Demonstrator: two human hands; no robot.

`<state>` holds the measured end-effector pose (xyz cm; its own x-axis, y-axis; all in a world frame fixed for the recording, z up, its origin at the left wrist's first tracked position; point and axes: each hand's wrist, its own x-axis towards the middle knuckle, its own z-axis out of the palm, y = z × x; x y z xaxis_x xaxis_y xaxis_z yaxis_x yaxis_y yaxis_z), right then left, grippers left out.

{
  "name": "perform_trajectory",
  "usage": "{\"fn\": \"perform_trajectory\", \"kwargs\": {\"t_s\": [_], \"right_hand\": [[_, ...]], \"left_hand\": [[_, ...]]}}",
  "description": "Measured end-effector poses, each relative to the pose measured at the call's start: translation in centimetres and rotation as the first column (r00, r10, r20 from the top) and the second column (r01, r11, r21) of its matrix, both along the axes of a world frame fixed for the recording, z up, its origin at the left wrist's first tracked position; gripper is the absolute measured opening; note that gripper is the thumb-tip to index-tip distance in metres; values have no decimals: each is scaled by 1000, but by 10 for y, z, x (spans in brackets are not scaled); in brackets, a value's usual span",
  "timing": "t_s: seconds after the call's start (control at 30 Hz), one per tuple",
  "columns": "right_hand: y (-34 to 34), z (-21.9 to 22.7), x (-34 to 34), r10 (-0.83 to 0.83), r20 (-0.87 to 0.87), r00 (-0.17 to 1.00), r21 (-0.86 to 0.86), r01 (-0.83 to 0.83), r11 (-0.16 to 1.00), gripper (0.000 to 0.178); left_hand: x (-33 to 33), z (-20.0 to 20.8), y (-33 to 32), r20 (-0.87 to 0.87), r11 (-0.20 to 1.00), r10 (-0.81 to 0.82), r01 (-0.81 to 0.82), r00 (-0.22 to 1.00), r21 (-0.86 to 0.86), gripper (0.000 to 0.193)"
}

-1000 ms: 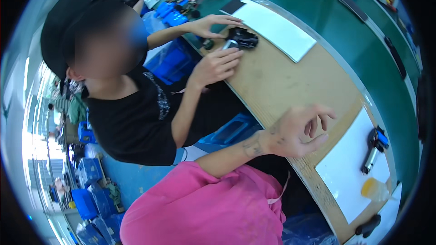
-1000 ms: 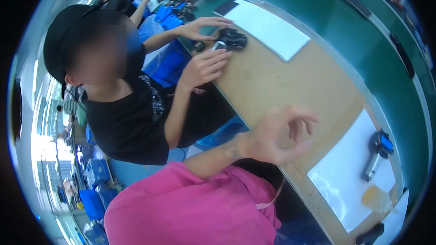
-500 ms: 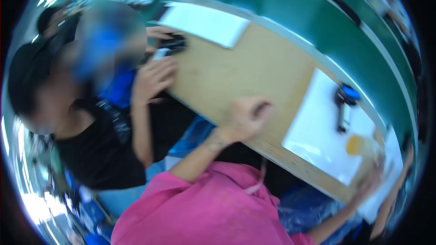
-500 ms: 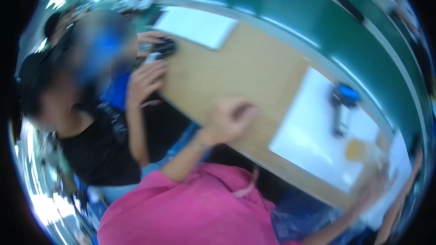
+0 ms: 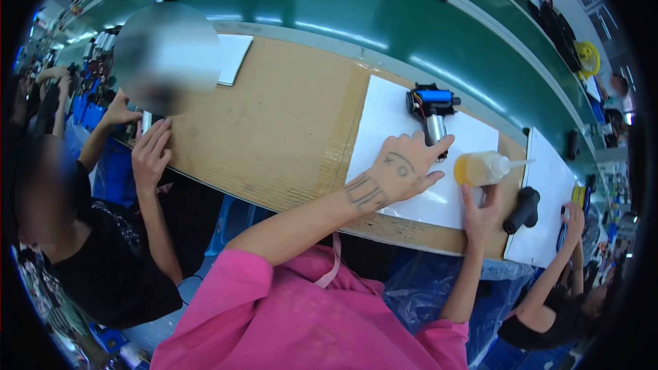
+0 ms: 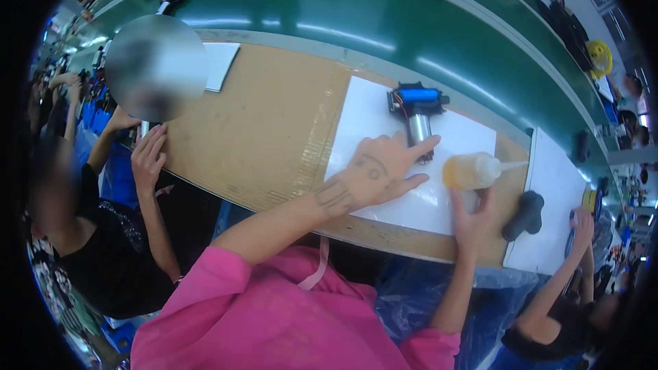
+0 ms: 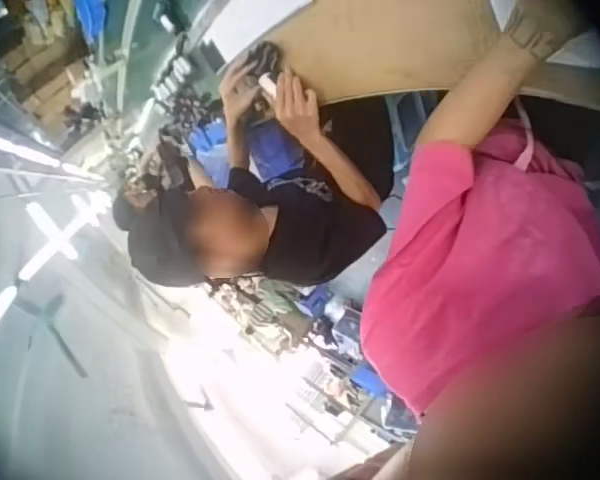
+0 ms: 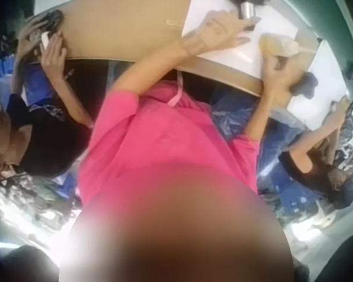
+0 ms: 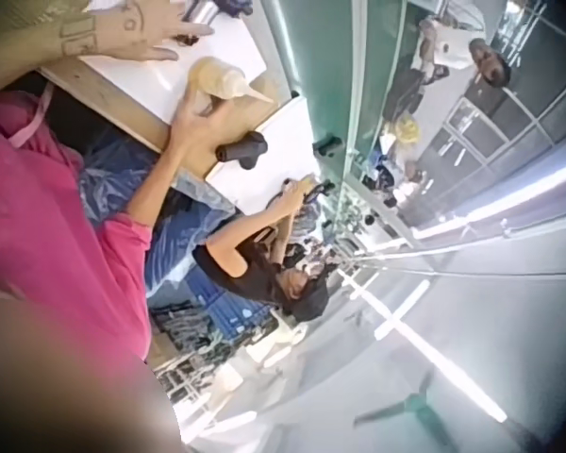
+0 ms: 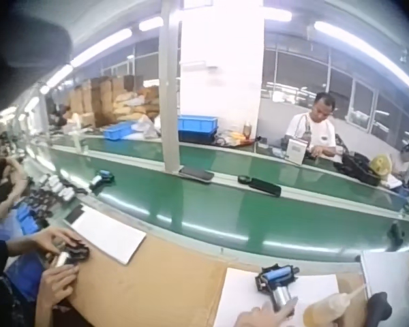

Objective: Assembling small mechanical components and applying liquid from a squeeze bottle at a factory workbench.

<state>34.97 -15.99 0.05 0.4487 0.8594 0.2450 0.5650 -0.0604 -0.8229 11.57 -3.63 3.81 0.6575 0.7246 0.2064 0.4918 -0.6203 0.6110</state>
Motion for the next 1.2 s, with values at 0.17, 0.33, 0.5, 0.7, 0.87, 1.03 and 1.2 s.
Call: {"fn": "perform_trajectory", "kwargs": {"t_s": [0.17,0.33,0.5,0.7,0.87,1.03,1.2], "right_hand": [[-9,-29,31,3,119,993,-14,-2,1000,71],[-13,-34,69,44,232,972,-30,-37,999,62],[21,125,-65,49,589,807,92,-127,988,54],[26,154,-91,41,624,780,46,-89,995,50],[23,155,-92,81,622,779,-74,-45,996,47],[22,150,-102,22,594,804,-1,-27,1000,48],[27,161,-108,75,477,875,-26,-71,997,50]], "left_hand": [[28,-29,5,58,993,114,-114,992,-5,47],[23,-37,7,233,994,91,-75,968,-74,30],[-69,-12,-15,130,990,1,17,992,-141,34],[-130,1,-55,-55,987,-53,43,997,-158,39],[-140,14,-70,-122,995,-71,61,990,-79,45],[-139,26,-58,-173,973,-153,118,973,-200,42],[-131,11,-57,-141,989,-78,58,987,-137,40]]}}
